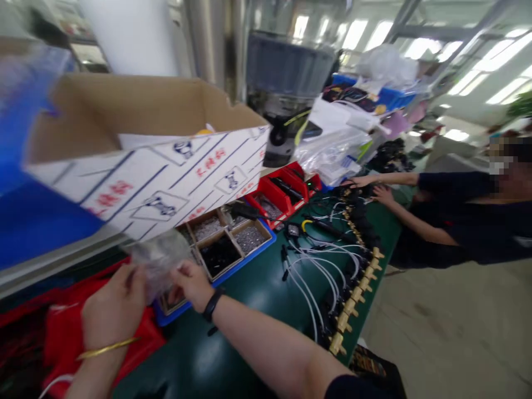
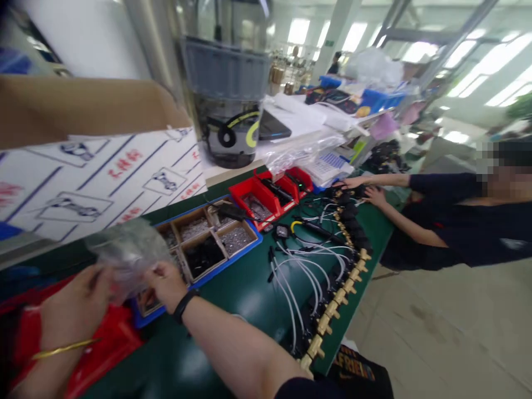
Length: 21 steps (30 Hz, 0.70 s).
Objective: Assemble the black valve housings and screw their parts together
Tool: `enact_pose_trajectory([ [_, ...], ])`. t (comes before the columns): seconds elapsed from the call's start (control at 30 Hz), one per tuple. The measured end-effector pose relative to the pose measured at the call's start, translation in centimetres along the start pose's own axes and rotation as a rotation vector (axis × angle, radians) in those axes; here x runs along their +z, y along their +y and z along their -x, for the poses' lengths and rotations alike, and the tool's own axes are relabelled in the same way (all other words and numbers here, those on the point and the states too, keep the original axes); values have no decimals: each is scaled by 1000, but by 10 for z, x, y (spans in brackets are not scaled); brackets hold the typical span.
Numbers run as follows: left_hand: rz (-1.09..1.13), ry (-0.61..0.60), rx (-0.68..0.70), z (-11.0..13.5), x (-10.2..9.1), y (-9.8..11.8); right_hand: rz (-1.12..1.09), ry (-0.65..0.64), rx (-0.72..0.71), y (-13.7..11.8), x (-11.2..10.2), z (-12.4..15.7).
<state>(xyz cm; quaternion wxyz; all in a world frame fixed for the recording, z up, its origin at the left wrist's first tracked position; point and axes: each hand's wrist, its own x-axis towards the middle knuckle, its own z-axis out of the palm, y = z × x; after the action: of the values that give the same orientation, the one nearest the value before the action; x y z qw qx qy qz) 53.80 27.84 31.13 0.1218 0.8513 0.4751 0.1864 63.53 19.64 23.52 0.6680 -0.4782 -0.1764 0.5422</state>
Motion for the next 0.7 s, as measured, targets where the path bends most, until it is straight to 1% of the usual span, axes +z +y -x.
enact_pose_trajectory([
  [0.03,-86,-10,83,3,-4,4,-7,29,2,2,-1,2],
  [0.07,-119,-7,121,5,-7,8,-12,55,11,5,-3,2],
  [0.1,-117,3,133,7,-8,10,-16,67,28,9,-4,2],
  [0.17,-30,36,102,8,-7,10,-20,67,67,17,-8,1],
  [0.2,88,51,67,8,-6,7,-19,70,84,20,-10,1],
  [0.3,566,84,-73,9,-7,-8,-2,75,114,25,-14,5],
  [0.33,693,89,-111,10,-7,-14,5,77,117,25,-16,7],
  [0.37,784,93,-141,11,-7,-19,10,81,118,24,-17,10],
  [0.47,939,85,-211,18,-7,-33,5,112,116,22,-24,18],
  [0.53,1048,72,-266,26,-7,-41,-18,149,120,17,-31,23],
  [0.6,1132,53,-312,39,-8,-46,-55,167,137,7,-40,30],
  [0.63,1164,41,-330,47,-9,-47,-75,151,153,-1,-45,34],
  [0.7,1209,6,-352,65,-11,-48,-110,66,203,-22,-52,45],
])
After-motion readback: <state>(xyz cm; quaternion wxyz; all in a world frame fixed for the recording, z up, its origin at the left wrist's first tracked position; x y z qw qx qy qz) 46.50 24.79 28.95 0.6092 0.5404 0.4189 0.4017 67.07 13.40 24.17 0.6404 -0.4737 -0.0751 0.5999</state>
